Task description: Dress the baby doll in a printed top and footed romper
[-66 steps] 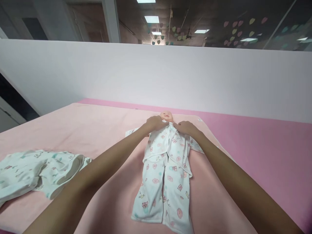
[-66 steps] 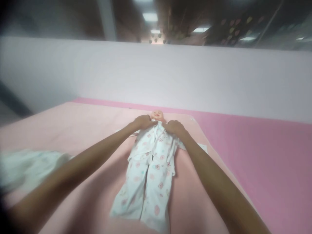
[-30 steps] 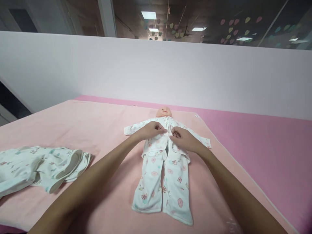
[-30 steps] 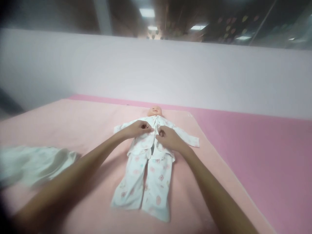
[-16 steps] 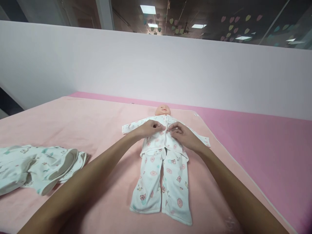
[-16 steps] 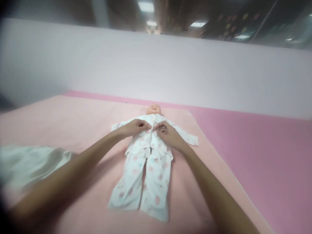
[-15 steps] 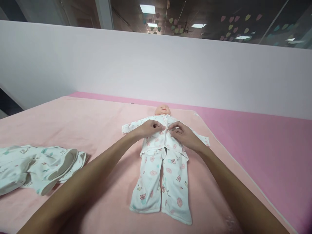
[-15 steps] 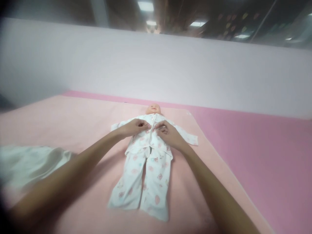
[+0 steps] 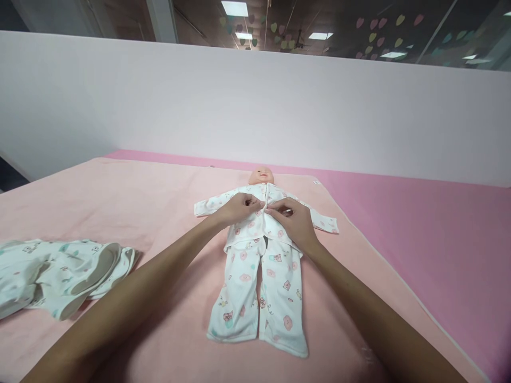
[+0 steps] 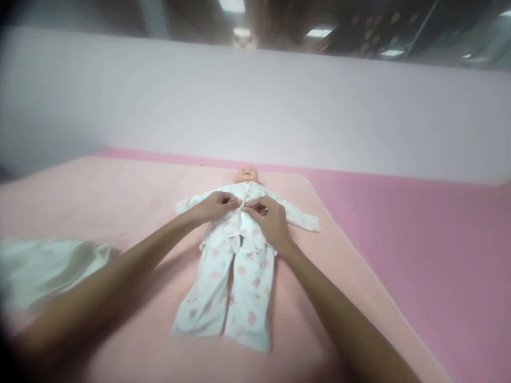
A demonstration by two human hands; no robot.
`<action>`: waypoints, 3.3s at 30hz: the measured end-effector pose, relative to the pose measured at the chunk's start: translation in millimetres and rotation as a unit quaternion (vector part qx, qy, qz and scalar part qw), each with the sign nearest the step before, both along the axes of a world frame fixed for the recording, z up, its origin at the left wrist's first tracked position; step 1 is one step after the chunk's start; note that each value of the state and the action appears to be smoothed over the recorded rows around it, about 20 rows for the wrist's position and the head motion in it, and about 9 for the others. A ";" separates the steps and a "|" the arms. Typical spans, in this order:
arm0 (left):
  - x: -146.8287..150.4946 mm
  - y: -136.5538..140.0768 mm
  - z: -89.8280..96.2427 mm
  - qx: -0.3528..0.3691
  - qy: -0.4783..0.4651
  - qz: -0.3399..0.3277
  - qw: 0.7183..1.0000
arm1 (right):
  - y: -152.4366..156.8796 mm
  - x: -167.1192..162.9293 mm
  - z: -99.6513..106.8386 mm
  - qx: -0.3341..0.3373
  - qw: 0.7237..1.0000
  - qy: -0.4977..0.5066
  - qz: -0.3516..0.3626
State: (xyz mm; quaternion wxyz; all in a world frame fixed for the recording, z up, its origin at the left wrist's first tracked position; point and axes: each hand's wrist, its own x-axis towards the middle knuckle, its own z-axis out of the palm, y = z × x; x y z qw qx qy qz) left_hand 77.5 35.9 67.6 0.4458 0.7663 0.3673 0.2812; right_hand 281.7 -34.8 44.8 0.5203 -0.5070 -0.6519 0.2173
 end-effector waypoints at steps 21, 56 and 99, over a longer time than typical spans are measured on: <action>10.5 -17.5 7.2 -0.017 0.023 0.096 0.995 | 5.8 -10.1 -7.5 0.019 1.000 0.012 -0.019; 14.0 -16.7 0.0 -0.037 0.009 0.102 0.994 | 10.8 -3.4 -7.5 -0.018 1.000 -0.003 -0.009; 14.9 51.2 22.2 -0.010 0.053 0.032 0.998 | 74.7 38.5 30.6 -0.139 0.982 -0.118 0.052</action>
